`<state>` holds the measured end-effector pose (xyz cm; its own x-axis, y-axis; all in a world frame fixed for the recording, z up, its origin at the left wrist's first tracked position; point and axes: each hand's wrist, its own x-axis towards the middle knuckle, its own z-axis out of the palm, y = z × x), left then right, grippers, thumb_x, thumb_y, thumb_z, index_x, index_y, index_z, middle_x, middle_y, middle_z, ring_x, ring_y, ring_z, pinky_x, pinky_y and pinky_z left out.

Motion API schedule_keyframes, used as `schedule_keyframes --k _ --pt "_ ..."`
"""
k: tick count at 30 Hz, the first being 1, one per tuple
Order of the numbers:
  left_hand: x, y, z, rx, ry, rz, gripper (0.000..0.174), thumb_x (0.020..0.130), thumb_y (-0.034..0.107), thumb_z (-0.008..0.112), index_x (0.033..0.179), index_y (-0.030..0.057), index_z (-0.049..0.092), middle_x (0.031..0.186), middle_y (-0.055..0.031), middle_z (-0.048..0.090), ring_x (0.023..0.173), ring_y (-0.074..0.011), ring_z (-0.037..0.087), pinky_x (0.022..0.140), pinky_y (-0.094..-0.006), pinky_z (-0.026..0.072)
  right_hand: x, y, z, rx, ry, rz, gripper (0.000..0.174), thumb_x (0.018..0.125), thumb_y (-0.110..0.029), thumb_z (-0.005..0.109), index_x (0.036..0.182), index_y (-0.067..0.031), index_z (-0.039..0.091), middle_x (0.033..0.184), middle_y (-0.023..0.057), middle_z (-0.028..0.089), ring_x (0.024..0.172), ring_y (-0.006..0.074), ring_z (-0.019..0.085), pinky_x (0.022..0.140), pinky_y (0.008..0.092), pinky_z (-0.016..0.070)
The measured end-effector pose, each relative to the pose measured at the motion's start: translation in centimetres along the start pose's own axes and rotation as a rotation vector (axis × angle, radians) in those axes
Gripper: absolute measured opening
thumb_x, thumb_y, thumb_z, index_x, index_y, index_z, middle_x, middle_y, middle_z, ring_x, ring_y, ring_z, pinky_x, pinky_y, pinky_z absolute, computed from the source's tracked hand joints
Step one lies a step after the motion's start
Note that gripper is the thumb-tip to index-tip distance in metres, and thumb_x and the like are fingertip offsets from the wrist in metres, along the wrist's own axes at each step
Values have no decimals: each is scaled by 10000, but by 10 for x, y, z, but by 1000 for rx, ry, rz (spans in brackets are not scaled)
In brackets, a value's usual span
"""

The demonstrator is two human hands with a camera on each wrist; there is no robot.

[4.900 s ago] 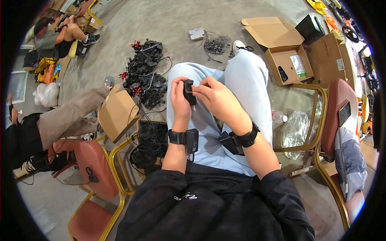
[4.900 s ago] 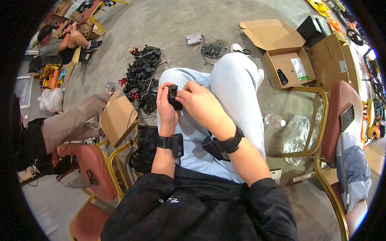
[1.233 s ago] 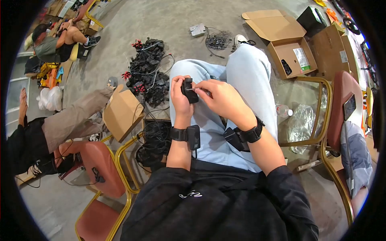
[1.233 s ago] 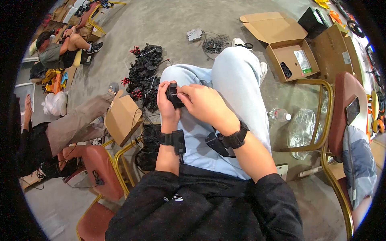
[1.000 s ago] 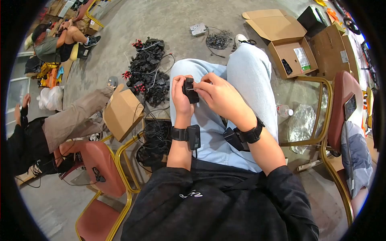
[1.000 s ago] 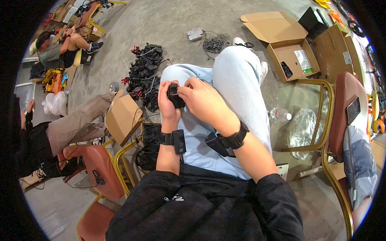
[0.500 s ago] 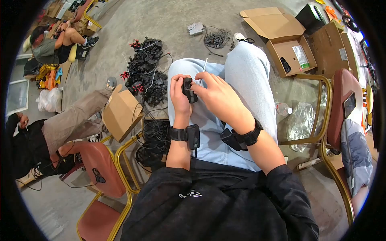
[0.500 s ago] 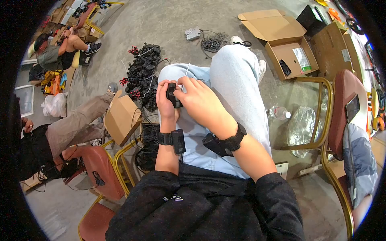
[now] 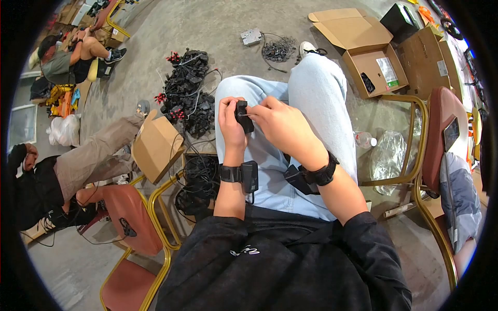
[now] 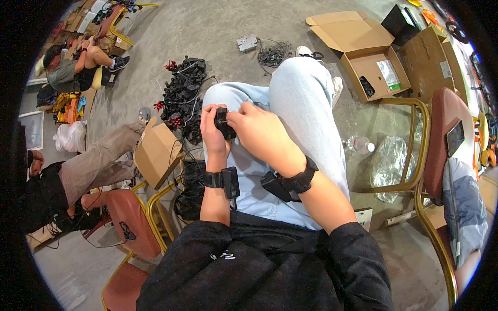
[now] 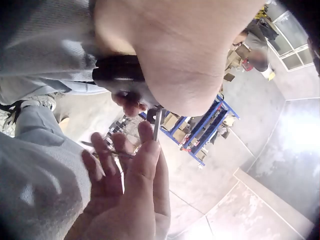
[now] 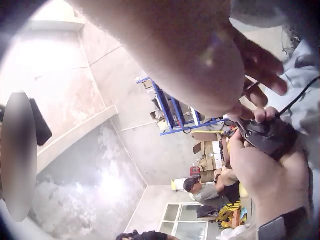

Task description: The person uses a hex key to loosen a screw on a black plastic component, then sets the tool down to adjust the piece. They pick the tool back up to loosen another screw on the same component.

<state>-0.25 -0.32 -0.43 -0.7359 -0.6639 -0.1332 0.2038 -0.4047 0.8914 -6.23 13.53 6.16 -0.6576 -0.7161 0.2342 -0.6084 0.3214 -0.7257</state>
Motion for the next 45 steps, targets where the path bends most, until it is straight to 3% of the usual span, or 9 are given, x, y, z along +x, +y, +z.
schedule_keyframes --k 4,16,19,21,27,36,40,42,45 --pt "-5 7 6 -5 -31 -6 109 986 135 443 977 43 500 918 -84 592 767 -152 574 730 -285 484 5 1 -4 152 -216 245 140 909 -182 595 958 -81 678 848 155 668 759 346 661 678 442 533" --pt "0 0 1 3 31 4 114 980 149 453 972 47 502 905 -85 595 766 -154 572 719 -284 484 4 3 2 143 78 -121 108 892 -127 612 935 -56 680 892 117 575 791 342 634 715 411 528" --pt "-3 6 4 -23 8 -12 118 981 152 449 968 43 495 902 -95 592 756 -159 569 702 -293 483 4 -1 -2 209 17 3 137 896 -154 610 925 -37 675 888 133 608 798 346 641 720 420 526" --pt "-4 8 4 -46 -21 -27 123 982 155 446 967 42 492 901 -101 590 753 -162 569 694 -297 481 8 -1 -5 358 -287 370 155 894 -125 638 998 -18 678 885 138 640 744 328 644 685 377 522" --pt "-1 6 1 -135 -8 -48 141 985 166 428 962 47 500 901 -105 603 759 -168 573 714 -295 484 4 2 -1 263 -83 107 159 894 -124 639 1006 -18 681 920 135 647 781 336 648 691 378 518" --pt "-1 3 3 -29 22 -7 116 987 146 433 966 50 495 901 -92 603 760 -158 573 717 -280 482 5 4 5 110 62 -91 148 898 -161 616 954 -34 665 939 153 630 839 353 640 746 416 528" --pt "-3 6 4 -57 -10 -9 120 988 146 430 963 47 493 900 -94 600 754 -162 571 713 -283 483 6 1 1 239 -42 98 153 902 -174 613 947 -39 668 908 161 661 826 364 649 732 432 529" --pt "-2 6 1 -102 -38 -30 119 987 146 431 967 45 492 899 -100 598 756 -165 570 715 -288 485 10 -7 -10 313 -225 348 161 911 -139 626 1013 -30 686 803 149 660 791 339 647 697 380 515" --pt "-1 7 1 -152 -19 -39 121 986 148 436 975 43 495 899 -105 598 765 -166 570 721 -292 487 7 0 -4 333 -98 175 169 910 -196 608 962 -48 674 888 162 667 821 379 646 731 452 521"
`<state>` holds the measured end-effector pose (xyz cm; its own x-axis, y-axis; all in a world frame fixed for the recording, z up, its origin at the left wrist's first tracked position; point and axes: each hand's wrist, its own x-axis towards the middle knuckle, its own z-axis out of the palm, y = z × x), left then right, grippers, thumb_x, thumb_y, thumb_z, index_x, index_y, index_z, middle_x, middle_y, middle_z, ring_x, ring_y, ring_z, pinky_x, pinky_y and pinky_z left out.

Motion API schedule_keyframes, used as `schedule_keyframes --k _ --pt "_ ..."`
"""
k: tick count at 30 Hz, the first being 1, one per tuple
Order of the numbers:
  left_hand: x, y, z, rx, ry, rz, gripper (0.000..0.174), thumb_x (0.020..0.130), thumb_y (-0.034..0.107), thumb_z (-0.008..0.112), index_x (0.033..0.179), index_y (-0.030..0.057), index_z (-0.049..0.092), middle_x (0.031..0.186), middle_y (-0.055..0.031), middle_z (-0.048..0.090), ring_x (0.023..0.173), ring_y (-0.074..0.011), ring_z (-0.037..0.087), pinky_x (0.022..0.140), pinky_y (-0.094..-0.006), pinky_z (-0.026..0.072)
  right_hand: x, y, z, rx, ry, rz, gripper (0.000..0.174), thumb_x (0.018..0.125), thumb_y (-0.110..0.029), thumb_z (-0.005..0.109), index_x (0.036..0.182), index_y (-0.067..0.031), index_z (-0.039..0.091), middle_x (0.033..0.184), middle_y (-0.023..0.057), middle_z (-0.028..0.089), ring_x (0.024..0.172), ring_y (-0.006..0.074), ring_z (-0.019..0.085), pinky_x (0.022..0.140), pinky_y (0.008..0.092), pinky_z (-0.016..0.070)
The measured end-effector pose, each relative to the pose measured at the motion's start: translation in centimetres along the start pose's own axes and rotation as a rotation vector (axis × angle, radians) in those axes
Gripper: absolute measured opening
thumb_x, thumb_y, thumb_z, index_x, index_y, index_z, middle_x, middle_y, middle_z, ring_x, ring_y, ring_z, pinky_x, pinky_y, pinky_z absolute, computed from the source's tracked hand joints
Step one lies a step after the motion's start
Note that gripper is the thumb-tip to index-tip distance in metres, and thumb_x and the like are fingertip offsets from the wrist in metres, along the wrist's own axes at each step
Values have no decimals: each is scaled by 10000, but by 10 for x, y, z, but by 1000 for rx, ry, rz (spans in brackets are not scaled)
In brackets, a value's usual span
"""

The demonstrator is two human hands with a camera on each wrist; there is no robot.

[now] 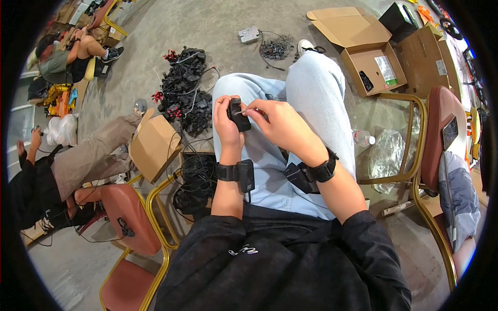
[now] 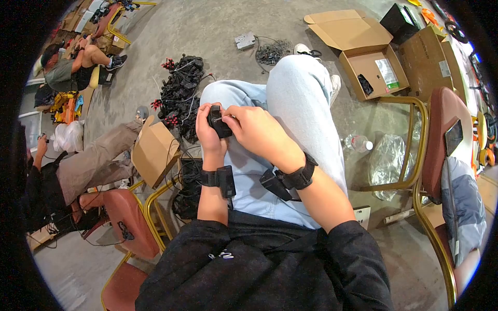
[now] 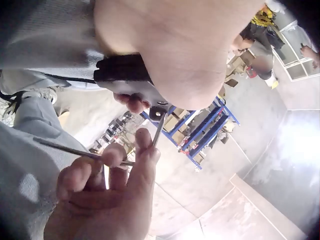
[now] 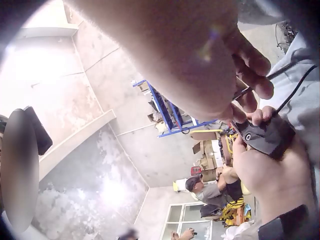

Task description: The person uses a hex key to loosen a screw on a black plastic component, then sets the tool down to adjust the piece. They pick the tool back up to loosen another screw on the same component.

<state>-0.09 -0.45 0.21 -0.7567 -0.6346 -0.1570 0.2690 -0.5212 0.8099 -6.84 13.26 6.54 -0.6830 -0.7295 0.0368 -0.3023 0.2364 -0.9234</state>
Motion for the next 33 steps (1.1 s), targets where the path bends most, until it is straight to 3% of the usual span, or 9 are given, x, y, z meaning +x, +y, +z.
schedule_keyframes --k 7,9,13,16,18,22,24,33 --pt "2 -5 0 89 38 17 128 982 155 441 980 43 504 902 -97 600 792 -170 573 745 -292 484 -2 6 6 -103 88 -144 113 885 -114 619 959 -43 666 967 145 624 824 349 637 740 432 522" --pt "3 -6 -1 162 56 27 123 982 154 442 975 46 501 902 -93 599 802 -167 573 749 -286 480 0 10 8 -294 169 -313 102 861 -77 623 948 -46 667 979 129 612 822 323 640 730 421 526" --pt "3 -6 -3 159 34 27 121 983 151 440 970 45 498 906 -96 598 796 -166 568 744 -284 477 -2 7 6 -348 187 -348 110 846 -68 626 945 -45 668 970 132 617 805 319 644 725 407 527" --pt "1 -5 -1 122 27 23 120 984 146 434 967 45 497 907 -97 597 789 -163 562 745 -283 474 -3 4 4 -197 96 -186 107 868 -96 618 946 -41 669 946 146 635 790 336 646 716 405 527" --pt "0 -1 1 55 -33 -26 121 986 143 431 969 44 499 907 -97 596 771 -161 560 740 -285 475 -1 2 1 -2 -31 102 129 894 -148 610 948 -48 672 899 158 647 785 352 645 709 417 525" --pt "-1 2 3 -56 -64 -42 119 988 139 430 971 44 500 896 -93 597 752 -159 562 731 -285 477 0 -7 -8 -53 4 84 168 910 -197 605 948 -47 673 863 165 646 799 362 644 701 430 523" --pt "-2 2 6 55 44 -7 101 991 133 428 990 44 475 922 -110 586 712 -168 557 642 -296 466 -2 2 -1 -81 61 -91 137 904 -165 607 943 -54 678 872 144 643 781 350 642 709 425 520" --pt "0 -2 -1 133 39 3 115 983 144 436 977 46 497 901 -88 598 785 -158 572 731 -284 483 -2 6 6 -379 218 -364 103 889 -130 616 943 -73 682 849 127 622 749 334 635 710 413 517"
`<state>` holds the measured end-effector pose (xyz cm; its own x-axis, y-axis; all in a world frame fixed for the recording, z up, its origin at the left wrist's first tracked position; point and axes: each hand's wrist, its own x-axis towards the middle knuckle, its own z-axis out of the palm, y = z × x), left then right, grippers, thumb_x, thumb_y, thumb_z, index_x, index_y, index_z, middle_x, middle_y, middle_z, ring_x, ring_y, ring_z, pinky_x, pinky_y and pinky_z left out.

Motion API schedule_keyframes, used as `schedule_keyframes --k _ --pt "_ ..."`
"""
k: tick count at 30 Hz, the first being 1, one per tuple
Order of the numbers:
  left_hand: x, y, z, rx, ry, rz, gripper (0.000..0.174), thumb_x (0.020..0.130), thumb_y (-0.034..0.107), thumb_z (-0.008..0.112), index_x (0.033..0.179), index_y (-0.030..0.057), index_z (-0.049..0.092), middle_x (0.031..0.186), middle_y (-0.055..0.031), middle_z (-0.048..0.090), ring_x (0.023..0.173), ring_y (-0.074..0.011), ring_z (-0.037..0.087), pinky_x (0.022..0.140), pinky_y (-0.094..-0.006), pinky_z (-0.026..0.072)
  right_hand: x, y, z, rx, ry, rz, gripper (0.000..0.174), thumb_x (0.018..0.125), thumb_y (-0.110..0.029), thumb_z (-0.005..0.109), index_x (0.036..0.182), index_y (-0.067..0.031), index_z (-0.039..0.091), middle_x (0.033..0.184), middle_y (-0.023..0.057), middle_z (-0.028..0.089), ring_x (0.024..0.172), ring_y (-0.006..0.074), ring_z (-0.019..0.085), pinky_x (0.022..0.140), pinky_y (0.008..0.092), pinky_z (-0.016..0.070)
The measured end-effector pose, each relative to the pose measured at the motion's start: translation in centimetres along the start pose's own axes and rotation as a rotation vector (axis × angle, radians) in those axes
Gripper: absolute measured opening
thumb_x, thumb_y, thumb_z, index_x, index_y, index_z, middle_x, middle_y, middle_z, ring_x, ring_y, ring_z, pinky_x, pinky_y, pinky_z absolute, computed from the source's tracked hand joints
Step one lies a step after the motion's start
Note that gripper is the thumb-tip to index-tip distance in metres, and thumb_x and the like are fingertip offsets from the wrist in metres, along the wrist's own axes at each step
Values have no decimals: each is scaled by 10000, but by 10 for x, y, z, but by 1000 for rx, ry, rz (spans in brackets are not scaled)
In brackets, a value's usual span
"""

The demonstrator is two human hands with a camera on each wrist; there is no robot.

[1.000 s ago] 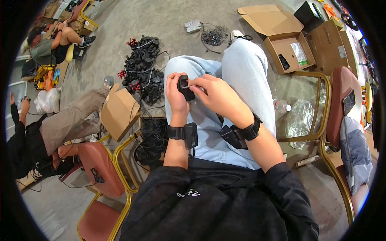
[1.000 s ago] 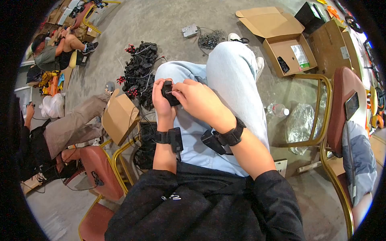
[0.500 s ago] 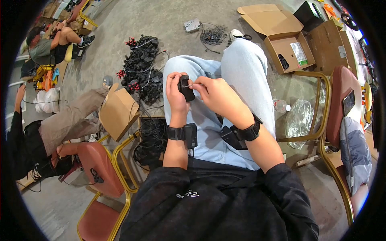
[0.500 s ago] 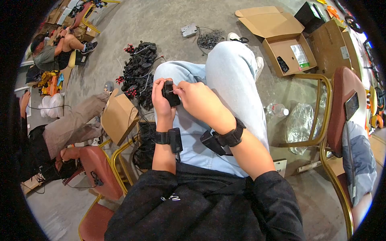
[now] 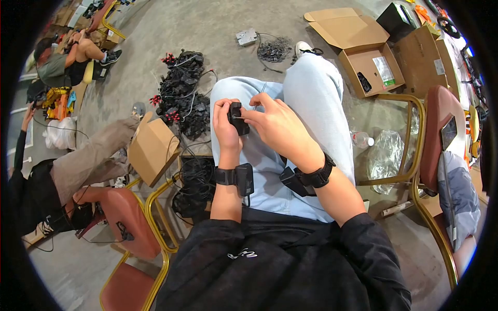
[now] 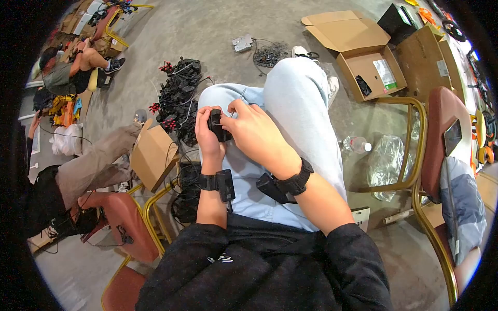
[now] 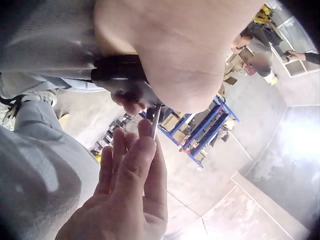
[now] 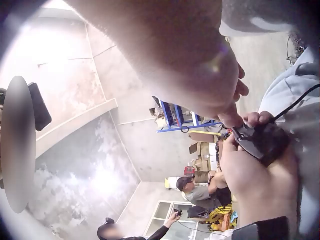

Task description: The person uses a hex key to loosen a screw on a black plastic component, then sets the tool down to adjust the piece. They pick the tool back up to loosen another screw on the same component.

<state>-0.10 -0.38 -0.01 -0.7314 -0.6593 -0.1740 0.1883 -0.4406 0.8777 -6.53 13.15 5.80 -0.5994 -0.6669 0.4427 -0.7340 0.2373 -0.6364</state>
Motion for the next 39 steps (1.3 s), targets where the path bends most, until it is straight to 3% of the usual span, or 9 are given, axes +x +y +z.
schedule_keyframes --k 1,6,9,16,21,26,31,36,39 --pt "0 0 0 -13 -20 5 116 983 143 436 977 45 496 905 -90 597 780 -159 572 731 -283 483 -1 0 1 1 0 -1 103 889 -130 616 943 -73 682 849 127 622 749 334 635 710 413 517" --pt "-1 3 0 -91 -86 -23 123 983 144 437 979 40 502 912 -95 596 787 -159 573 731 -281 482 1 0 -2 243 -303 454 138 896 -167 634 965 -64 696 896 129 645 766 354 639 654 411 514" --pt "-1 4 2 -115 -52 -28 124 983 144 440 978 40 507 911 -93 595 792 -160 571 734 -280 480 1 -2 -2 251 -184 337 148 904 -186 631 955 -63 695 876 118 637 751 347 640 660 412 517" --pt "0 -1 0 -5 -12 6 121 980 145 447 978 44 515 908 -81 597 810 -151 567 766 -277 476 0 -4 -4 173 -147 204 119 899 -163 608 933 -65 665 869 109 608 791 324 649 696 417 523" --pt "-2 4 5 -3 -4 -4 116 980 151 445 971 53 505 904 -77 595 769 -137 564 661 -258 475 -1 1 -1 54 -102 35 157 771 -20 616 923 -17 655 1020 137 598 919 301 641 802 389 519" --pt "-2 5 6 -38 -16 -12 119 982 154 435 960 58 500 903 -78 596 735 -128 559 570 -240 459 0 -2 -5 23 -123 28 179 749 -3 608 923 -10 652 1063 153 587 940 311 637 828 391 519" --pt "-2 5 7 -9 -25 11 126 984 153 425 957 54 498 892 -87 584 766 -142 552 655 -253 472 0 -1 -5 41 -108 19 141 792 -10 601 922 -17 654 1036 139 602 887 308 654 779 394 534" --pt "2 5 -2 -112 -104 -24 130 983 159 433 959 49 500 903 -101 577 780 -159 553 729 -282 478 -1 3 1 221 -238 344 131 909 -174 599 932 -68 673 828 116 631 709 345 650 666 426 539" --pt "2 3 -4 -168 -96 -56 133 982 161 442 962 46 503 906 -103 578 781 -166 556 748 -292 479 1 -1 0 219 -153 278 167 905 -230 614 932 -78 678 797 125 627 702 357 643 647 432 530"
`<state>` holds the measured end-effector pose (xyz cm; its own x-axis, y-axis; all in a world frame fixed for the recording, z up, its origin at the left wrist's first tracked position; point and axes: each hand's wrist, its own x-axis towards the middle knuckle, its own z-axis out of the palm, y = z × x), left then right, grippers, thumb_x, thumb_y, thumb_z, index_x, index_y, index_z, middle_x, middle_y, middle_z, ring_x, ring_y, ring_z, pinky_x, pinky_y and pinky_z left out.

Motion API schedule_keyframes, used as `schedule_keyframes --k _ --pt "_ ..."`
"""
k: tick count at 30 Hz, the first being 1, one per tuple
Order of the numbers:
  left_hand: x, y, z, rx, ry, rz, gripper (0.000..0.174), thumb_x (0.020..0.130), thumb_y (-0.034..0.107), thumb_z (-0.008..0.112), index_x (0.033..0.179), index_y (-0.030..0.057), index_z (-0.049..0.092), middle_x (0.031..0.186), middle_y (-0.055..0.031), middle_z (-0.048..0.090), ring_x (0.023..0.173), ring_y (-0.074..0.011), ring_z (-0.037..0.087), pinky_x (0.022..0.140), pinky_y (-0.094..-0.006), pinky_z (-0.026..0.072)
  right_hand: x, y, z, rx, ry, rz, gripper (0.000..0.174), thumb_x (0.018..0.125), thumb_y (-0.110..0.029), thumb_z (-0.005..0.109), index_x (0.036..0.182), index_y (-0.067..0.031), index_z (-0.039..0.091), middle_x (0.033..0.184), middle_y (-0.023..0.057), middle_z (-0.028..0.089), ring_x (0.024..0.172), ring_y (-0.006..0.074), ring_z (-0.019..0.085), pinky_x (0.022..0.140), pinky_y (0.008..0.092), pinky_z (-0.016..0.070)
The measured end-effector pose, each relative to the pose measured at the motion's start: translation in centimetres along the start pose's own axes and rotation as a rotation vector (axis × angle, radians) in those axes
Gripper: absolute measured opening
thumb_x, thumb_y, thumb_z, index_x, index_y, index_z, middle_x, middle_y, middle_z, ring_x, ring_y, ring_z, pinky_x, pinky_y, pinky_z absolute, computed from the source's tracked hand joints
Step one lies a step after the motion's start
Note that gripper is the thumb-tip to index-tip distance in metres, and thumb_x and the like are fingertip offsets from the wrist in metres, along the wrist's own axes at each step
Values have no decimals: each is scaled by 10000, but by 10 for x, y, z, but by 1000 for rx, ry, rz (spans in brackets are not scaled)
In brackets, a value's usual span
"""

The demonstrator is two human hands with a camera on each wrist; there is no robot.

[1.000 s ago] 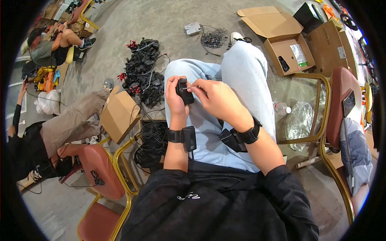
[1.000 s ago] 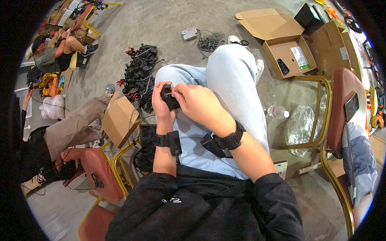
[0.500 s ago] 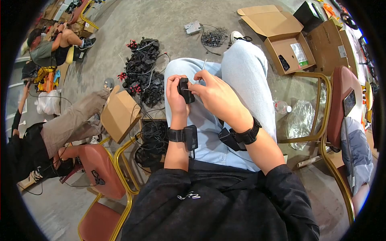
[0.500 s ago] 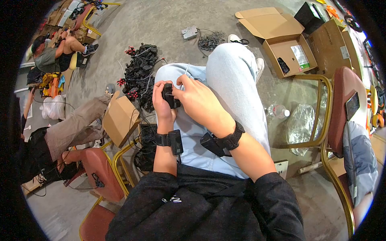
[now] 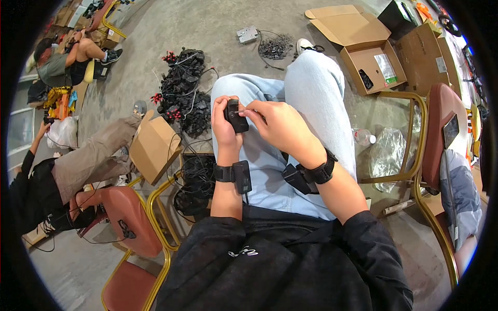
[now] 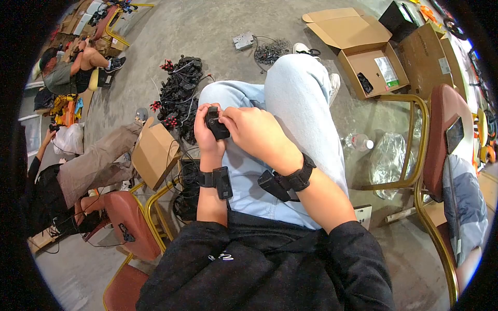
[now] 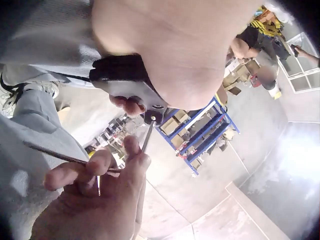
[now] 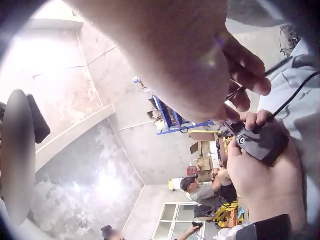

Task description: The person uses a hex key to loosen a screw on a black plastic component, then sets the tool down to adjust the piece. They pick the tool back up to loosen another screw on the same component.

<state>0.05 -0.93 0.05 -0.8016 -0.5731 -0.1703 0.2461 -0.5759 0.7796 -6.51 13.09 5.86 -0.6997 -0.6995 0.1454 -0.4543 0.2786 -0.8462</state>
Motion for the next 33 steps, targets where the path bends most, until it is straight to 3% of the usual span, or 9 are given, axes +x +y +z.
schedule_keyframes --k 7,9,15,19,21,24,27,31,33 --pt "-1 -1 7 141 72 48 143 981 167 448 960 42 514 897 -93 593 795 -162 566 751 -282 476 -1 -3 0 -58 45 -103 129 895 -173 620 923 -61 677 858 101 618 759 316 638 706 410 519" --pt "-2 0 11 165 82 48 138 980 162 447 961 41 512 899 -90 594 797 -159 566 747 -279 475 -1 1 0 -206 65 -186 107 844 -115 624 913 -53 677 926 93 602 839 276 624 778 375 503" --pt "-2 -1 8 170 80 18 125 978 148 442 970 39 505 898 -88 594 774 -152 563 716 -275 474 -1 0 -4 -311 74 -331 151 752 -72 606 886 -46 671 1035 103 587 921 245 603 837 347 481" --pt "-3 -1 12 222 95 51 125 979 144 441 972 36 503 892 -94 587 743 -157 560 699 -282 477 -2 -1 -2 -288 108 -314 102 813 -94 607 887 -51 664 964 107 614 845 278 636 768 378 508" --pt "-2 -1 9 193 73 39 125 978 143 442 973 35 504 896 -97 587 753 -159 560 707 -281 477 -4 0 1 -116 4 -22 113 881 -163 609 898 -64 660 844 115 627 734 327 653 666 417 526" --pt "-2 0 6 130 43 28 124 976 142 445 975 34 506 903 -100 586 768 -161 560 720 -281 479 -1 2 4 3 -3 46 169 920 -236 605 910 -75 658 757 119 620 659 360 645 594 443 524" --pt "-3 0 9 120 51 35 122 976 141 449 977 34 508 908 -98 586 771 -158 560 724 -281 482 -3 0 2 -39 56 -60 167 907 -236 614 910 -77 664 764 120 621 669 355 645 604 436 524" --pt "-2 -1 7 164 75 45 118 975 138 454 976 34 510 912 -91 588 780 -153 560 733 -280 481 -2 -3 -2 -87 7 -60 143 889 -209 632 905 -72 672 784 111 618 697 345 644 638 431 520" --pt "-1 -3 7 183 96 41 116 974 138 456 979 35 509 912 -90 587 784 -152 559 736 -277 479 0 1 1 -119 106 -190 108 865 -168 650 896 -70 682 806 104 610 739 328 637 684 420 515"
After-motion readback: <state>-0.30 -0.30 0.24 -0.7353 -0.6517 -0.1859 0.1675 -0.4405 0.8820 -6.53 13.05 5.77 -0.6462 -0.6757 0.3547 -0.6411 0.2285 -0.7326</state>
